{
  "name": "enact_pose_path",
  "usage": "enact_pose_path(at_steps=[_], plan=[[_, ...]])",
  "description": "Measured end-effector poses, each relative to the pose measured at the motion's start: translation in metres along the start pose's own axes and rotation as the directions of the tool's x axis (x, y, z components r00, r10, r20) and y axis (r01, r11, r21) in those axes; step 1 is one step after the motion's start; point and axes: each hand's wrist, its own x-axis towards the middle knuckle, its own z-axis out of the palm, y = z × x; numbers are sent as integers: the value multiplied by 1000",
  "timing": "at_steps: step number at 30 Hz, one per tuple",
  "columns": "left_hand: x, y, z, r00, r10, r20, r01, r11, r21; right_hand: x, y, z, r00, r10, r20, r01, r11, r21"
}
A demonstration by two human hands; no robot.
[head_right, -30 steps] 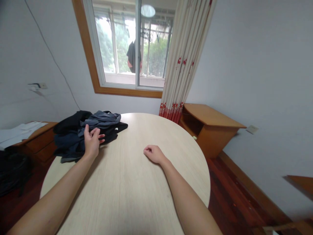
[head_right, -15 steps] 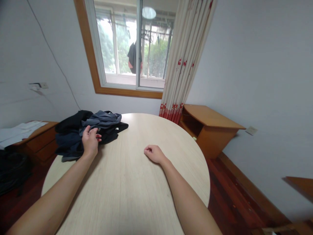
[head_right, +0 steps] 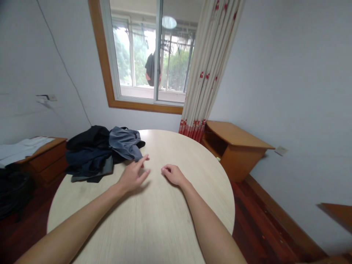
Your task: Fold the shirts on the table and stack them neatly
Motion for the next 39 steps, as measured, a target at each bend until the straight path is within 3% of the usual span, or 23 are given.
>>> enact_pose_path(at_steps=[3, 5, 6, 8, 11, 13, 15, 19, 23, 25, 28, 30, 32, 33, 35, 37, 39], plan=[[-9, 24, 19, 949, 292, 116, -284, 955, -82, 0, -4, 3, 1000, 12, 11, -13, 991, 133], [-9, 33, 26, 921, 372, 119, -361, 927, -99, 0, -7, 6, 1000, 9, 21, -14, 978, 206], [-8, 34, 26, 929, 353, 111, -345, 935, -84, -1, -9, 7, 999, 5, 35, -13, 973, 229], [-3, 26, 22, 968, 236, 84, -236, 972, -12, -1, -10, 9, 997, 8, 71, -25, 969, 247], [6, -6, 6, 998, -47, -46, 55, 979, 194, -2, -8, 11, 994, 27, 102, -49, 974, 220], [10, -33, -5, 956, -235, -176, 281, 907, 314, -1, -5, 11, 994, 26, 102, -45, 980, 193], [12, -57, -12, 897, -367, -245, 434, 834, 340, -1, -3, 11, 994, 14, 105, -32, 984, 174], [14, -90, -11, 835, -505, -219, 545, 815, 196, -1, -4, 10, 994, 1, 106, -16, 990, 142], [20, -101, -8, 820, -547, -168, 552, 834, -23, -2, -8, 8, 994, -10, 108, -4, 991, 130], [22, -96, -7, 839, -511, -188, 499, 860, -108, -1, -7, 9, 994, -12, 105, -2, 991, 137], [19, -69, -1, 913, -373, -164, 331, 914, -233, 0, -3, 11, 996, 12, 85, -31, 976, 216], [12, -40, 9, 969, -244, -36, 219, 917, -332, 3, 0, 11, 997, 47, 56, -63, 945, 320], [3, -7, 19, 980, -83, 182, 155, 890, -430, 5, 3, 9, 996, 94, 10, -89, 901, 425], [-2, 8, 23, 955, 15, 297, 133, 870, -474, 6, 4, 8, 992, 124, -14, -103, 876, 471], [-12, 33, 28, 861, 174, 479, 141, 822, -552, 7, 5, 3, 979, 200, -45, -144, 825, 547], [-20, 47, 27, 704, 307, 641, 226, 758, -611, 7, 7, 0, 967, 255, -25, -191, 782, 594], [-23, 51, 25, 503, 412, 760, 377, 687, -622, 5, 7, -1, 965, 261, 25, -226, 781, 582]])
